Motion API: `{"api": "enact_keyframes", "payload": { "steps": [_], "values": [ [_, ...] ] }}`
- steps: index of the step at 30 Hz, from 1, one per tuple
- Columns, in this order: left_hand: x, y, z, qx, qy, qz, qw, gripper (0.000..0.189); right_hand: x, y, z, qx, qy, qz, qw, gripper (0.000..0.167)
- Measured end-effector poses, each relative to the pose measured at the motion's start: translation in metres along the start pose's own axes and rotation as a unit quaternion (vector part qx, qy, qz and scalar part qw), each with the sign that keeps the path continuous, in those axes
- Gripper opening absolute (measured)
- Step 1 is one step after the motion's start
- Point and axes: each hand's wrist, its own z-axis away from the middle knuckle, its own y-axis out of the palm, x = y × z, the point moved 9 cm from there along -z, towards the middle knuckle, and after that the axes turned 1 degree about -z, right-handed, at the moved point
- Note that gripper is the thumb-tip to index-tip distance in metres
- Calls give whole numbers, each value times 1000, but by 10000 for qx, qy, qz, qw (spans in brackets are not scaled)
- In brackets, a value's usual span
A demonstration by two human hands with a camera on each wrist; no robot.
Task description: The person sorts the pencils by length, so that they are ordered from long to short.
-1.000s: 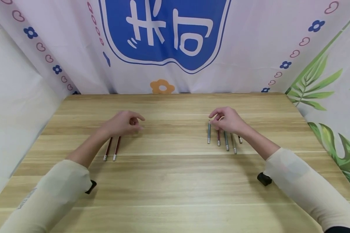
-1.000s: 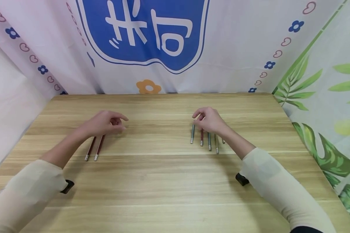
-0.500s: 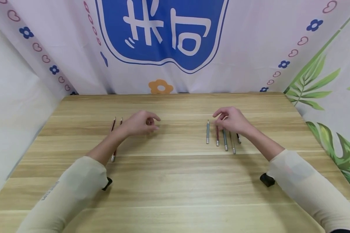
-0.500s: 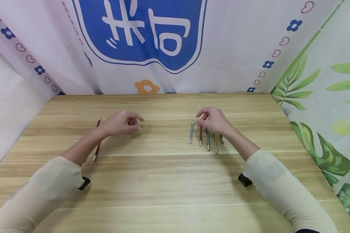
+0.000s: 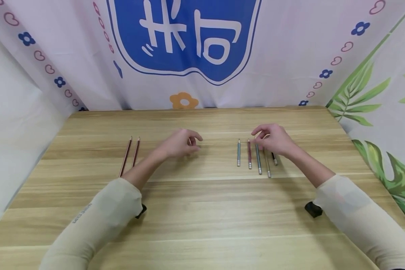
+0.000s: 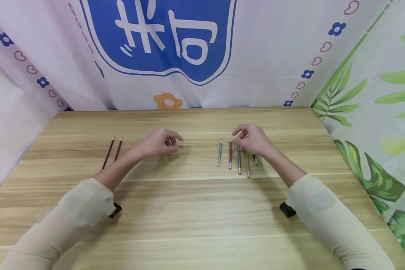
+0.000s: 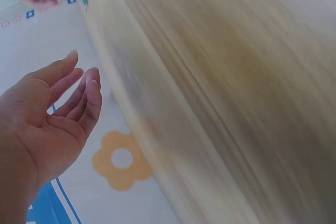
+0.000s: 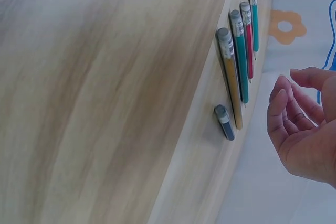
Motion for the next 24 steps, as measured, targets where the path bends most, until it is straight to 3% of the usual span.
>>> {"api": "enact_keyframes", "payload": {
  "steps": [17,24],
  "values": [
    [-25,29,-24,52,96,225,9997,32,-12,-9,6,-99,57,52,9999,23],
    [-44,36,-35,32,187,92,9998,30,-17,-12,10,-58,148,53,9999,24]
  ]
}}
